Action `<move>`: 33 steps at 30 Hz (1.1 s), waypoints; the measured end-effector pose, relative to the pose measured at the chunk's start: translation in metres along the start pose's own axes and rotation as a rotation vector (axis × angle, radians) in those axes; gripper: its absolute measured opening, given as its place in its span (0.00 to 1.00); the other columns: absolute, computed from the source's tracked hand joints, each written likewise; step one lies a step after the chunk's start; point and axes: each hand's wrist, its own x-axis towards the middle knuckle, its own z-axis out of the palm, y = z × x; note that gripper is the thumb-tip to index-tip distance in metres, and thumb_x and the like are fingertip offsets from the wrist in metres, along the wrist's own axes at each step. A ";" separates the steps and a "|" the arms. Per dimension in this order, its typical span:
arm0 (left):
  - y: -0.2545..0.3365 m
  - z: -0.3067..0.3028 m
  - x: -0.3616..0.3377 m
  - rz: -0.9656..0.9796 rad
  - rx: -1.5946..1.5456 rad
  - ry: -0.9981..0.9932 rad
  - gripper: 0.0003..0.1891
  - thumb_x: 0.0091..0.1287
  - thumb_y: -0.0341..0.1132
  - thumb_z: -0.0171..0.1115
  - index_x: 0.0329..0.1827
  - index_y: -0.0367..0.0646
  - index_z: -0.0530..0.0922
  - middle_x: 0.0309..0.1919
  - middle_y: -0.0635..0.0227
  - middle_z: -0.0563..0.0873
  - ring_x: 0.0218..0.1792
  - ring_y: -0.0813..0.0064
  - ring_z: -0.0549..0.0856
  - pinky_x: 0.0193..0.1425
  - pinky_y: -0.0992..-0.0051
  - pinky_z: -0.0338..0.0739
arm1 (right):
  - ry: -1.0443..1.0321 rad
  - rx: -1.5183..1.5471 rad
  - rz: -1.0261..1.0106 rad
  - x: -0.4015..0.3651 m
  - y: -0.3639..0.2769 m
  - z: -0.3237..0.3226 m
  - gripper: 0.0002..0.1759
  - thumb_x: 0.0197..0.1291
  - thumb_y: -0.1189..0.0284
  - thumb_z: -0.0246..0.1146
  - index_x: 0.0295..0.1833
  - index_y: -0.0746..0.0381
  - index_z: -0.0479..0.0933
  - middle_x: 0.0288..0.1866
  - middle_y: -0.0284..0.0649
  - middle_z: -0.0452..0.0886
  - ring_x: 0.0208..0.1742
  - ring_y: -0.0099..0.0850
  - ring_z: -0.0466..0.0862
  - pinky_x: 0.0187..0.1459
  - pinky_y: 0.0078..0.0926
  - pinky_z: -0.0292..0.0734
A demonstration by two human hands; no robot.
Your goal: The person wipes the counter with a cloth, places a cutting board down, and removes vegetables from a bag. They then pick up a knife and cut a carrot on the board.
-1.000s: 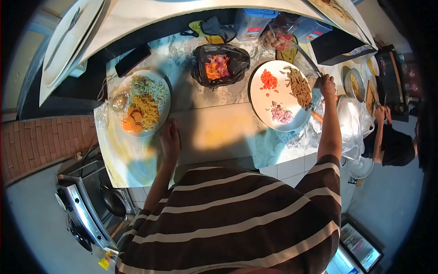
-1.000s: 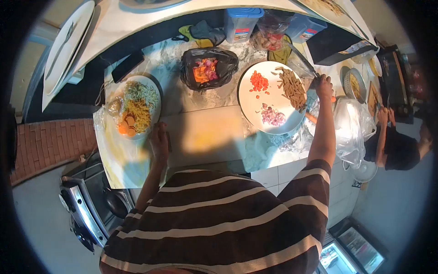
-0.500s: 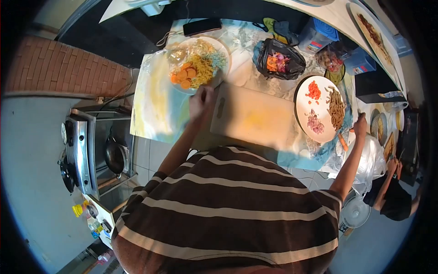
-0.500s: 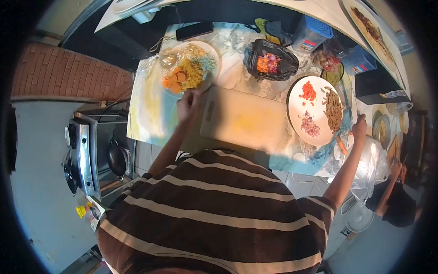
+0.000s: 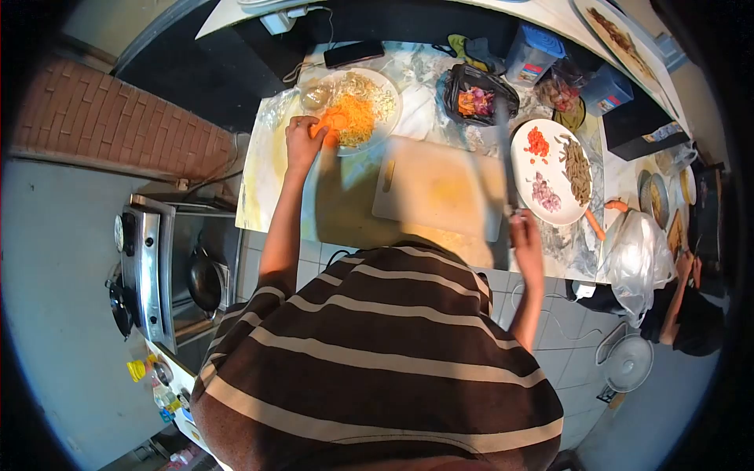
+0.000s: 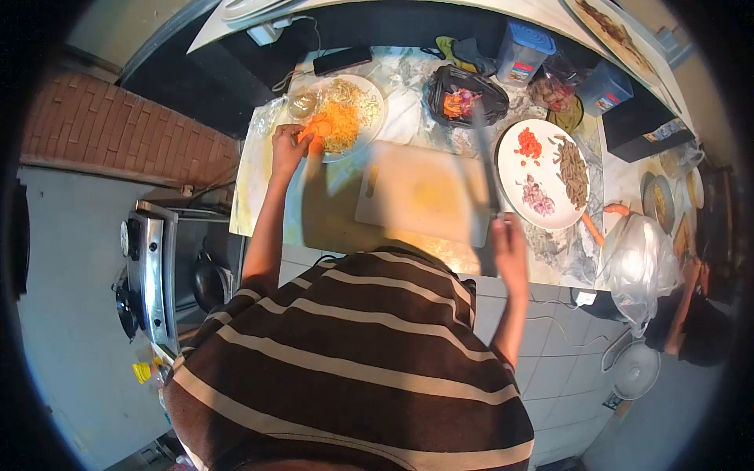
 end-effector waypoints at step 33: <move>-0.028 -0.018 0.008 -0.057 -0.157 -0.289 0.16 0.56 0.35 0.76 0.46 0.42 0.84 0.36 0.59 0.83 0.40 0.62 0.83 0.45 0.67 0.78 | -0.240 0.072 -0.002 0.042 -0.055 0.083 0.14 0.75 0.62 0.54 0.45 0.63 0.73 0.23 0.28 0.67 0.25 0.19 0.65 0.28 0.22 0.61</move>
